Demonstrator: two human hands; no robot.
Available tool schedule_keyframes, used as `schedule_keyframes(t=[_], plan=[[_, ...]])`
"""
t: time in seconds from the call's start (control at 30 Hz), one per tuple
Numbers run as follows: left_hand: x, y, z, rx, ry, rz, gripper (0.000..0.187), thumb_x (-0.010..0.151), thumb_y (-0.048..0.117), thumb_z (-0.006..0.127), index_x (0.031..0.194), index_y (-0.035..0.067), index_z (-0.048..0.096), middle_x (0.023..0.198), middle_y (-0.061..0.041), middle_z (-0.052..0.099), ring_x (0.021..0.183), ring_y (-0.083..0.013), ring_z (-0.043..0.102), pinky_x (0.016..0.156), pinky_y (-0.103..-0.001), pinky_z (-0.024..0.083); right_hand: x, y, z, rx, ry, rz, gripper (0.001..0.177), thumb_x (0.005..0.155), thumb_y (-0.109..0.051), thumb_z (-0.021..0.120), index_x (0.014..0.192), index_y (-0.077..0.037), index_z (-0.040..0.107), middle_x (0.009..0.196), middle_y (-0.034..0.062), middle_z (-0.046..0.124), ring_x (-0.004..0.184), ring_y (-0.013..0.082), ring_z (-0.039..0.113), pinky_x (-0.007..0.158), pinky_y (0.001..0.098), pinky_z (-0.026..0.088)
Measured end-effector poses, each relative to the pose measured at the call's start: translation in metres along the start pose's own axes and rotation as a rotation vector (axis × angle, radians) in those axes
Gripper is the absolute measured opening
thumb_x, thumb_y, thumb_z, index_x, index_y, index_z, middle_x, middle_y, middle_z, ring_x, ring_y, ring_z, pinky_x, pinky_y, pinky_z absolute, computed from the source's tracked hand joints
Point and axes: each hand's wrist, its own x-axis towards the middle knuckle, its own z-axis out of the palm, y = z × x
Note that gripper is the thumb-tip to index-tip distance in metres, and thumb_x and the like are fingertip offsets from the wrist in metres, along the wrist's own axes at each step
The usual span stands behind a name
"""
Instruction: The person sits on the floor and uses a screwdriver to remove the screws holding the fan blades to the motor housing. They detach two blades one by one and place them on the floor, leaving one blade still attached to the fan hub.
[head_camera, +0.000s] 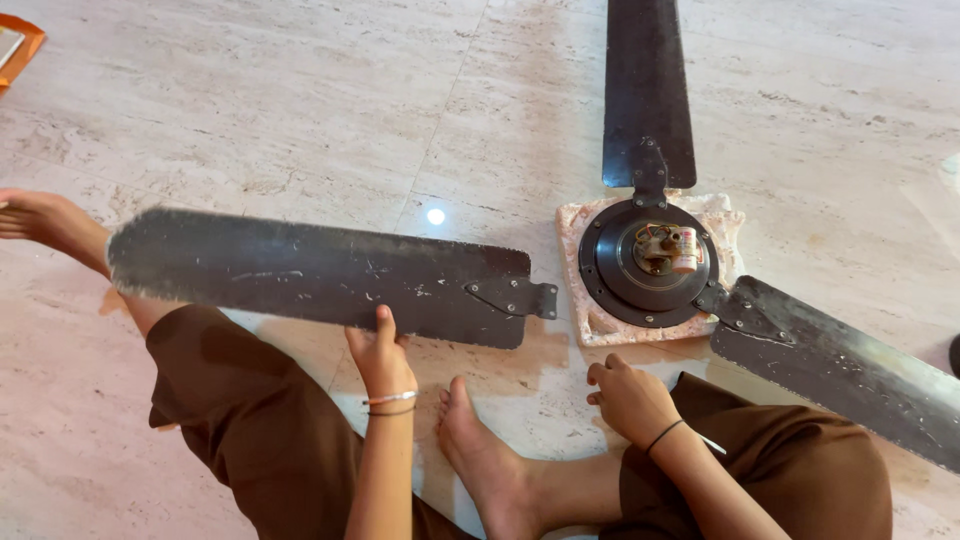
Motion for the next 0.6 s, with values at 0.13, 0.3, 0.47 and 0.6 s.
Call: schedule_keyframes(t=[0.13,0.3,0.47,0.6], plan=[[0.070,-0.023,-0.021,0.053,-0.008,0.053,0.034,0.104,0.014,0.070,0.132,0.003,0.055,0.118,-0.003,0.061,0.101,-0.0164,0.057,0.085,-0.032,0.050,0.008,0.001,0.003,0.012,-0.036,0.021,0.020,0.088,-0.027,0.072,0.103,-0.014,0.069,0.103,0.0109,0.066,0.089,0.0365,0.069,0.077,0.0502,0.054],[0.146,-0.043,-0.033,-0.055,-0.075,-0.211,0.029,0.098,0.015,0.067,0.122,0.002,0.057,0.114,-0.006,0.065,0.099,-0.0212,0.062,0.083,-0.039,0.055,0.012,0.001,0.008,-0.070,-0.161,0.048,0.038,0.080,-0.031,0.079,0.111,-0.016,0.065,0.106,0.0142,0.064,0.093,0.0363,0.069,0.079,0.0499,0.055],[0.198,-0.048,-0.032,-0.022,-0.172,-0.248,0.030,0.098,0.013,0.059,0.127,0.005,0.056,0.123,-0.006,0.064,0.108,-0.0204,0.063,0.091,-0.038,0.055,0.013,-0.013,0.030,-0.151,-0.210,0.125,0.058,0.081,-0.036,0.080,0.125,-0.013,0.050,0.113,0.0209,0.058,0.084,0.0385,0.071,0.069,0.0469,0.059],[0.214,-0.054,-0.031,0.030,-0.134,-0.178,0.027,0.105,0.009,0.064,0.128,-0.001,0.053,0.126,-0.009,0.060,0.111,-0.0204,0.058,0.099,-0.038,0.053,0.015,-0.016,0.045,-0.251,-0.221,0.101,0.049,0.084,-0.028,0.077,0.121,-0.014,0.050,0.110,0.0174,0.060,0.079,0.0336,0.072,0.064,0.0436,0.059]])
